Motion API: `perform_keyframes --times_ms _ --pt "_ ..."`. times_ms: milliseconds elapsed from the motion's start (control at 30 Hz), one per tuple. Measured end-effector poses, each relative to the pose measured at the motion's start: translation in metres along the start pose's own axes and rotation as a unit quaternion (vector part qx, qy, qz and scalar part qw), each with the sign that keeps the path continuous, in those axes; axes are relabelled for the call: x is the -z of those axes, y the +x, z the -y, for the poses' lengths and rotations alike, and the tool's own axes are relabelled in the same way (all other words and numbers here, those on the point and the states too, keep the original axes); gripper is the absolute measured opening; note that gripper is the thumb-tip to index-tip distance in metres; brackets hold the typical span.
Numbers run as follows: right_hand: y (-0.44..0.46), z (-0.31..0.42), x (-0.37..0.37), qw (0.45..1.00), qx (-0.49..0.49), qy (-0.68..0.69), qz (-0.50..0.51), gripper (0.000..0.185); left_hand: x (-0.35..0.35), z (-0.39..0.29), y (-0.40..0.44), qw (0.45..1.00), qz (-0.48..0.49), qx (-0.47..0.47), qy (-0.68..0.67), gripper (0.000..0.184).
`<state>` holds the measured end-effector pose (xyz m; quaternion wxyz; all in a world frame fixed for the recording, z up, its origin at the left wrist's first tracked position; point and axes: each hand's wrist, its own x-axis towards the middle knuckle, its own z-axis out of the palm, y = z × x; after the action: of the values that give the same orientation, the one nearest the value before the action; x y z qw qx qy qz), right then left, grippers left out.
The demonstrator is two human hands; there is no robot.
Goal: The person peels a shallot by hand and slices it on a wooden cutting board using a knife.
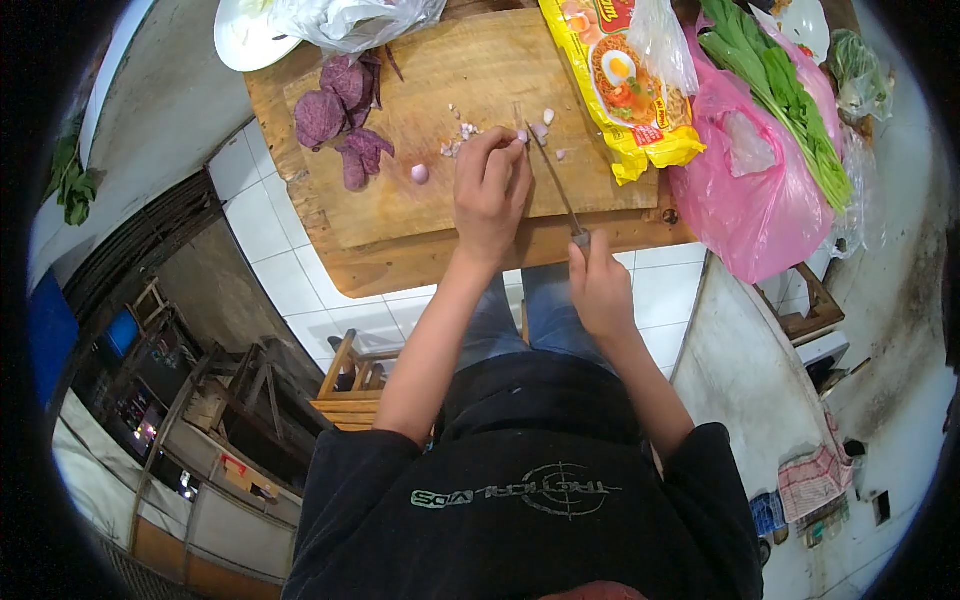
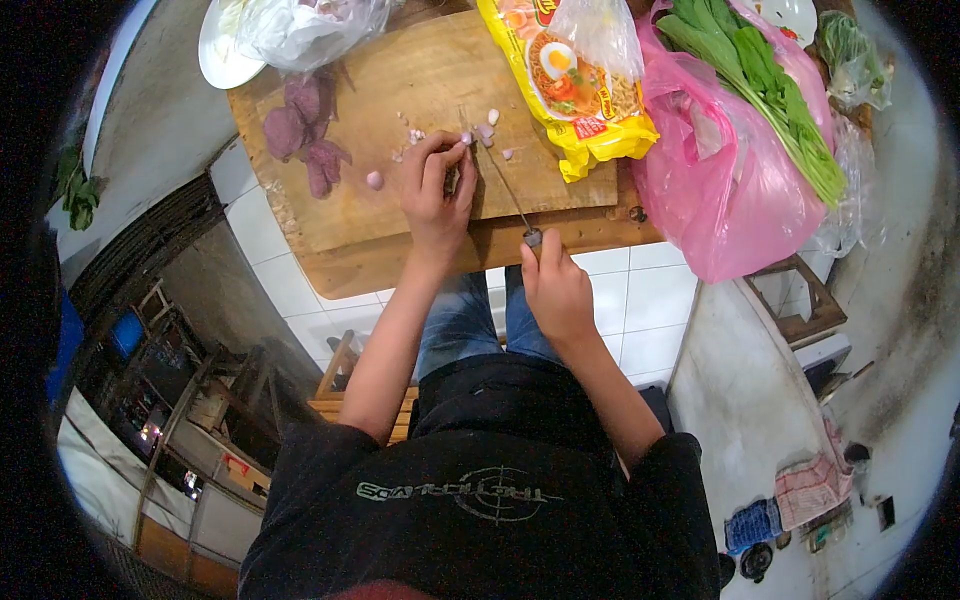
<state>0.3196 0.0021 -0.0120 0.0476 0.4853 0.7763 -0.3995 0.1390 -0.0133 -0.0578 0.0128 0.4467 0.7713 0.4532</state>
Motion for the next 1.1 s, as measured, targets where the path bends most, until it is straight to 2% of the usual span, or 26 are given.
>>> perform_keyframes --times_ms 67,167,567,667,767,867,967,1100 --pt "-0.001 0.002 0.006 0.997 -0.035 0.068 0.028 0.024 0.001 -0.001 0.000 1.000 0.002 0.000 -0.001 0.026" --pt "0.003 0.011 0.013 0.992 -0.030 0.117 0.038 0.022 0.000 -0.001 0.000 1.000 0.003 -0.009 0.003 0.026" --pt "0.003 0.011 0.010 0.994 -0.010 0.100 0.042 0.024 0.003 -0.003 0.000 1.000 0.016 -0.016 -0.013 0.022" --pt "0.010 0.016 0.010 0.999 0.024 0.026 0.022 0.027 0.004 -0.003 0.000 1.000 0.018 -0.010 -0.020 0.022" --pt "0.017 0.021 0.006 0.997 0.013 -0.068 0.025 0.026 0.004 -0.002 0.000 0.999 0.021 -0.012 -0.023 0.022" --pt "0.014 0.018 0.004 0.995 0.013 -0.094 0.008 0.025 0.004 -0.001 0.001 1.000 0.018 -0.024 -0.010 0.022" --pt "0.001 -0.001 0.004 0.999 0.022 -0.037 0.006 0.023 0.003 -0.002 0.001 1.000 0.014 -0.020 -0.015 0.021" --pt "-0.003 0.004 0.016 0.996 -0.027 0.075 0.031 0.023 0.002 -0.002 0.000 1.000 0.009 -0.017 -0.016 0.020"
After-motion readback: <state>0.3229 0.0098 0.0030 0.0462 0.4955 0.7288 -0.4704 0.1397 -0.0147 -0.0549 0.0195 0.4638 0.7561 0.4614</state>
